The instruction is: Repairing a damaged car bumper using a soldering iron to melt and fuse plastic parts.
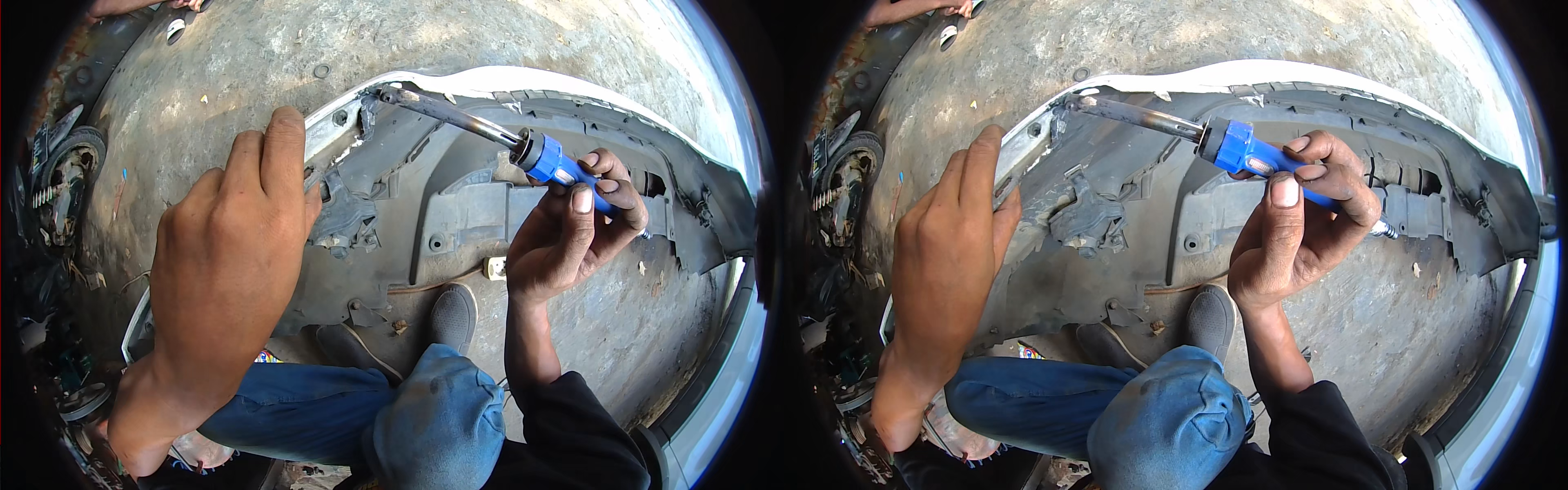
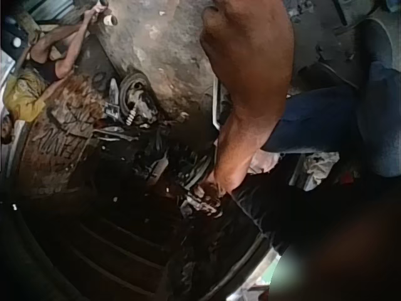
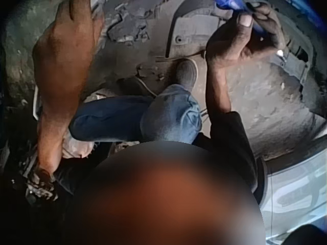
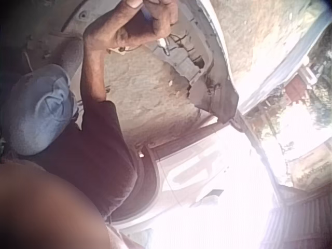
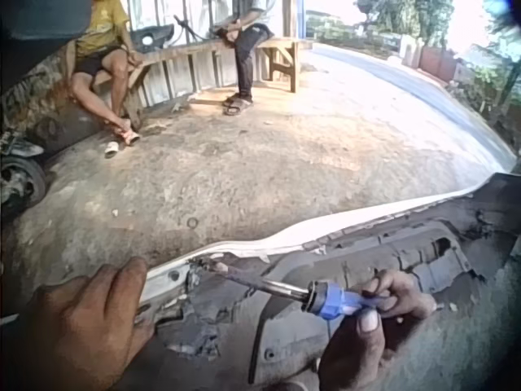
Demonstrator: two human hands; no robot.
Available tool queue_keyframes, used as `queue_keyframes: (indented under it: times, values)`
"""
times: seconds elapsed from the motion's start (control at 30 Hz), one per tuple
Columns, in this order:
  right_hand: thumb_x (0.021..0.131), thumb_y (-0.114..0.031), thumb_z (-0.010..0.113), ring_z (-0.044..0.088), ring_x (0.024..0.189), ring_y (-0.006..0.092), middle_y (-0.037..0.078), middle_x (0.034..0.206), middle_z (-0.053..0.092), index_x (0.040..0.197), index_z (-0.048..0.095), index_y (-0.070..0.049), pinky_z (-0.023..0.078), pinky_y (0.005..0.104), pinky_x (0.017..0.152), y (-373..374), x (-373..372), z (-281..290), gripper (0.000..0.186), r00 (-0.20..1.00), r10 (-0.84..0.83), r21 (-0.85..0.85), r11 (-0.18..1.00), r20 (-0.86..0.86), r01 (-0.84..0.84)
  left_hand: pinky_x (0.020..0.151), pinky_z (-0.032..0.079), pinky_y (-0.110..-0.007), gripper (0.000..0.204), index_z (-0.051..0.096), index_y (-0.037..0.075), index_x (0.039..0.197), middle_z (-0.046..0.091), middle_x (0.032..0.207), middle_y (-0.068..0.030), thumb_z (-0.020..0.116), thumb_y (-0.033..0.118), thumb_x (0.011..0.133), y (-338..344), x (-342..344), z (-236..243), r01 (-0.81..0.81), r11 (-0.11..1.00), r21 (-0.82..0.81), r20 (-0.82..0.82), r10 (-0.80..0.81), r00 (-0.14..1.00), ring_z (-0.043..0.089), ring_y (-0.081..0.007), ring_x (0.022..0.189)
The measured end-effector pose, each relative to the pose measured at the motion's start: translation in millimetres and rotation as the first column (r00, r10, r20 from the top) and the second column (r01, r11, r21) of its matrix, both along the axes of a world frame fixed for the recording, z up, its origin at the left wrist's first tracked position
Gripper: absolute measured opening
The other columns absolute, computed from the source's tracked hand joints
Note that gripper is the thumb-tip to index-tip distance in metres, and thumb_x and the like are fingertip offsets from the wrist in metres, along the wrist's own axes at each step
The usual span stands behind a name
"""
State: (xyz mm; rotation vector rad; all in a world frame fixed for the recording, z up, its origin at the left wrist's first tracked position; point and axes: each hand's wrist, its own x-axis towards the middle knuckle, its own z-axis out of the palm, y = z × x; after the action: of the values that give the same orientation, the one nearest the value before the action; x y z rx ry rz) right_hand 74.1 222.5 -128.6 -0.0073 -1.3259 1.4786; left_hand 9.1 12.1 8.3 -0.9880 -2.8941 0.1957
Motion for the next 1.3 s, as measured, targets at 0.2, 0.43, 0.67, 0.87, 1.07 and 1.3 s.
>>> queue_keyframes:
  times: [0.2, 0.43, 0.67, 0.87, 1.07, 1.3]
  values:
    - [0.091, -0.002, 0.06, 0.049, 0.104, 0.0231, 0.016, 0.105, 0.049, 0.111, 0.042, -0.006, 0.043, 0.0413, 0.097, 0.9, 0.5, 0.0, 0.026, 1.0, -0.012, 0.006, 1.0, 0.007, 0.012, 0.074, 0.058, -0.041, 0.049, 0.055, -0.002, 0.129, 0.068, 0.108, -0.0205, 0.073, 0.007, 0.085, 0.4, 0.3, 0.3, 0.003, 1.0, -0.005, -0.008, -0.003, 1.0, 0.071, -0.0371, 0.089]
    - [0.091, -0.002, 0.059, 0.049, 0.104, 0.023, 0.017, 0.106, 0.049, 0.11, 0.043, -0.006, 0.041, 0.0423, 0.098, -5.4, 2.0, 4.1, 0.026, 0.999, 0.024, -0.071, 0.997, 0.025, -0.023, 0.073, 0.058, -0.041, 0.048, 0.055, -0.001, 0.129, 0.068, 0.107, -0.0204, 0.073, 0.007, 0.085, -0.4, -0.1, 0.4, 0.002, 1.0, 0.006, 0.002, -0.002, 1.0, 0.071, -0.0371, 0.089]
    - [0.091, -0.002, 0.06, 0.049, 0.104, 0.0226, 0.017, 0.106, 0.05, 0.11, 0.043, -0.006, 0.041, 0.0419, 0.098, 1.3, 0.5, -0.3, 0.025, 1.0, -0.016, -0.009, 1.0, 0.007, 0.016, 0.073, 0.058, -0.042, 0.049, 0.055, -0.001, 0.13, 0.068, 0.106, -0.0204, 0.073, 0.006, 0.085, 0.6, 0.4, 0.4, 0.003, 1.0, 0.016, -0.002, -0.003, 1.0, 0.071, -0.0373, 0.089]
    - [0.091, -0.003, 0.061, 0.049, 0.103, 0.0223, 0.017, 0.106, 0.05, 0.11, 0.043, -0.006, 0.041, 0.0425, 0.098, -1.0, 1.4, 0.0, 0.026, 1.0, -0.021, -0.013, 1.0, 0.018, 0.021, 0.074, 0.058, -0.042, 0.05, 0.055, -0.001, 0.13, 0.068, 0.107, -0.02, 0.073, 0.006, 0.085, 0.2, 0.1, 1.8, 0.001, 1.0, 0.014, 0.006, -0.001, 1.0, 0.071, -0.0377, 0.089]
    - [0.094, -0.006, 0.061, 0.049, 0.109, 0.0217, 0.016, 0.111, 0.048, 0.113, 0.044, -0.007, 0.047, 0.0349, 0.093, 5.7, 4.8, -3.7, 0.025, 1.0, 0.012, 0.024, 1.0, 0.024, -0.013, 0.074, 0.058, -0.042, 0.05, 0.055, -0.001, 0.129, 0.068, 0.108, -0.02, 0.074, 0.006, 0.084, 0.7, 0.2, -0.8, -0.006, 1.0, -0.028, -0.004, 0.005, 1.0, 0.071, -0.0373, 0.09]
    - [0.096, -0.007, 0.06, 0.05, 0.113, 0.0206, 0.016, 0.117, 0.047, 0.116, 0.045, -0.008, 0.052, 0.027, 0.087, 3.2, 2.2, -2.8, 0.024, 0.998, 0.044, 0.07, 0.996, 0.034, -0.047, 0.074, 0.058, -0.042, 0.054, 0.054, 0.0, 0.13, 0.067, 0.107, -0.0193, 0.076, 0.006, 0.081, -2.0, 0.1, 1.1, -0.004, 1.0, -0.029, -0.011, 0.004, 1.0, 0.07, -0.0377, 0.09]
